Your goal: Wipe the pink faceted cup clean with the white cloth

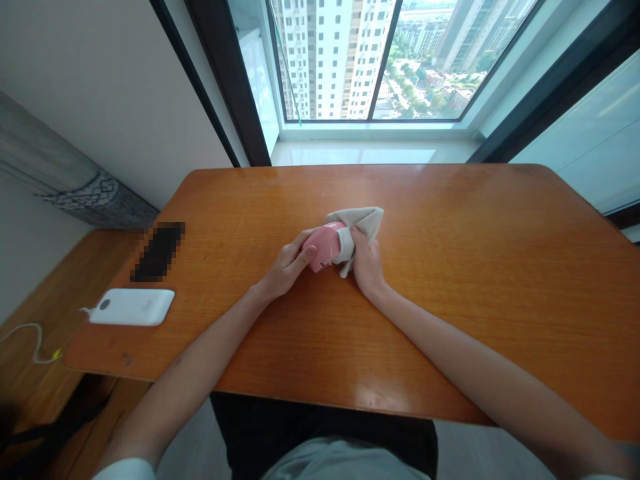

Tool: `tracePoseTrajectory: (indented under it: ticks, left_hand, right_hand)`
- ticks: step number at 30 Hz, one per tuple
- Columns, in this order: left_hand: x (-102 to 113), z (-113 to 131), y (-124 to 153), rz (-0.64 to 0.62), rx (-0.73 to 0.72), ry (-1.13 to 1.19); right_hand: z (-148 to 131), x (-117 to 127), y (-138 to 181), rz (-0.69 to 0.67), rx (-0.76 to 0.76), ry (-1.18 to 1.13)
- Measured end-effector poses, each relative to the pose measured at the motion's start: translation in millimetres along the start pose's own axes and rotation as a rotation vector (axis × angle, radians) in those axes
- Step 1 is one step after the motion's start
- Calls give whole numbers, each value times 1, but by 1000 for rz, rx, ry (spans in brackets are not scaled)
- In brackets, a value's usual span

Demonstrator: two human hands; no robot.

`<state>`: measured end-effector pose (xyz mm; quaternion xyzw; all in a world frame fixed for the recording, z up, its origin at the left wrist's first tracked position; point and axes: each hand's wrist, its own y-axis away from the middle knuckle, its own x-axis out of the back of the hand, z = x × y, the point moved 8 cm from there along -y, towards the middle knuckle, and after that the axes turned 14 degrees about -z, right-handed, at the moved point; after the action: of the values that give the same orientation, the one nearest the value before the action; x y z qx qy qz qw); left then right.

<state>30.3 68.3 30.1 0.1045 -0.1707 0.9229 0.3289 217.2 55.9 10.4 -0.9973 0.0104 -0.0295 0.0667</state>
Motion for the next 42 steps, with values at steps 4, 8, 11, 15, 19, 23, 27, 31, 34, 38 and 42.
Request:
tracePoseTrajectory:
  ticks: [4, 8, 11, 15, 19, 23, 27, 31, 34, 38, 42]
  left_hand:
    - [-1, -3, 2, -4, -6, -4]
    - [-1, -6, 3, 8, -2, 17]
    - [-2, -2, 2, -13, -18, 13]
    - [-3, 3, 2, -36, -25, -17]
    - [-2, 3, 3, -20, -29, -10]
    - [-1, 0, 4, 15, -25, 12]
    - [-2, 4, 2, -12, -31, -25]
    - [-3, 5, 3, -36, -23, -55]
    - [-3, 3, 4, -17, -30, -44]
    - [-3, -2, 4, -15, -26, -29]
    - [-3, 2, 3, -41, -46, -43]
  right_hand:
    - [-30, -4, 9, -59, 236, 176]
    - [-68, -22, 31, -191, 643, 473]
    - [-54, -16, 20, -146, 519, 351]
    - [-7, -2, 2, -14, 70, 41]
    - [-37, -7, 11, -82, 328, 240]
    - [-68, -29, 34, -257, 693, 548]
    - [-41, -13, 12, -132, 418, 311]
    - [-15, -2, 1, -43, 164, 160]
    - [-49, -14, 16, -153, 476, 398]
    - [-62, -23, 25, -210, 616, 491]
    - [-25, -7, 5, -77, 247, 214]
